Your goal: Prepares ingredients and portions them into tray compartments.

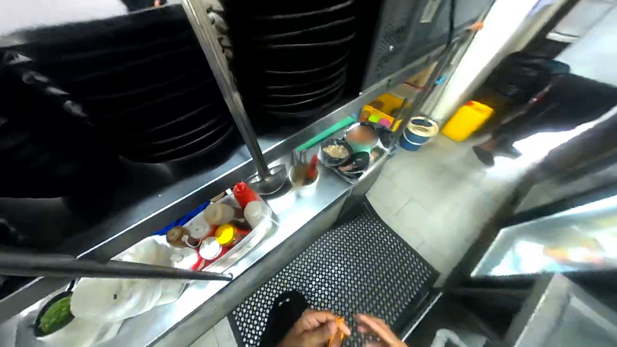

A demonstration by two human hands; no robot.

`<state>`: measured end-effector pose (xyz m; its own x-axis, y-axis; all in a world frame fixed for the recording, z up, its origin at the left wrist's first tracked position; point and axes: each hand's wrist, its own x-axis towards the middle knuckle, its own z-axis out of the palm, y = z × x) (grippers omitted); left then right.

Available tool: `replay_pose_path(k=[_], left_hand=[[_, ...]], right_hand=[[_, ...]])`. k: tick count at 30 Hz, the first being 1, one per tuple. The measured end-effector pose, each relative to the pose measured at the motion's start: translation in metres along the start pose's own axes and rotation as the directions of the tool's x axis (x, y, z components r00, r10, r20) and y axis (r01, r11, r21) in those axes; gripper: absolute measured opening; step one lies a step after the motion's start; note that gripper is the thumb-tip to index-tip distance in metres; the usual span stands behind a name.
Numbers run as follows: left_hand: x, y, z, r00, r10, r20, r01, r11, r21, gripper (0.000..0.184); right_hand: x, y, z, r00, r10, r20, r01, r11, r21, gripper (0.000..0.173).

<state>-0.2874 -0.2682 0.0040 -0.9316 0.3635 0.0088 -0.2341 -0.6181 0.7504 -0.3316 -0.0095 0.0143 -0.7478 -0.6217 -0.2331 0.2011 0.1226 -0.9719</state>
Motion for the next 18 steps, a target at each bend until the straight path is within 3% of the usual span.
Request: replay_pose_path(k=[1,3,7,9,12,14,18], left_hand=[[0.012,-0.002,-0.001,1.0,0.015,0.005,-0.015,1.0,0.017,0.03],[0.032,-0.003,-0.008,0.999,0.033,0.008,-0.034,0.999,0.033,0.03],[0.056,0.015,-0.045,0.991,0.133,0.019,-0.132,0.988,-0.077,0.032],[0.062,0.027,-0.057,0.981,0.193,0.004,-0.19,0.972,-0.138,0.038],[0.079,0.042,-0.074,0.968,0.247,-0.044,-0.249,0.967,-0.054,0.041],[0.087,0.045,-0.083,0.958,0.267,-0.105,-0.273,0.961,-0.04,0.042],[0.087,0.052,-0.093,0.91,0.382,-0.161,-0.395,0.917,-0.054,0.048]], right_hand=[[0.019,-0.007,-0.005,0.998,-0.036,0.06,0.039,0.998,-0.043,0.056],[0.053,-0.017,-0.006,0.986,-0.094,0.139,0.095,0.995,-0.006,0.043],[0.114,-0.027,0.0,0.996,-0.072,0.052,0.066,0.992,0.105,0.014],[0.135,-0.031,0.002,0.998,-0.028,0.061,0.021,0.994,0.109,0.014],[0.17,-0.039,0.004,0.995,0.034,0.09,-0.055,0.969,0.242,0.02],[0.191,-0.04,0.002,0.991,0.01,0.133,-0.041,0.972,0.232,0.025],[0.232,-0.054,-0.005,0.938,-0.039,0.344,-0.022,0.985,0.17,0.025]])
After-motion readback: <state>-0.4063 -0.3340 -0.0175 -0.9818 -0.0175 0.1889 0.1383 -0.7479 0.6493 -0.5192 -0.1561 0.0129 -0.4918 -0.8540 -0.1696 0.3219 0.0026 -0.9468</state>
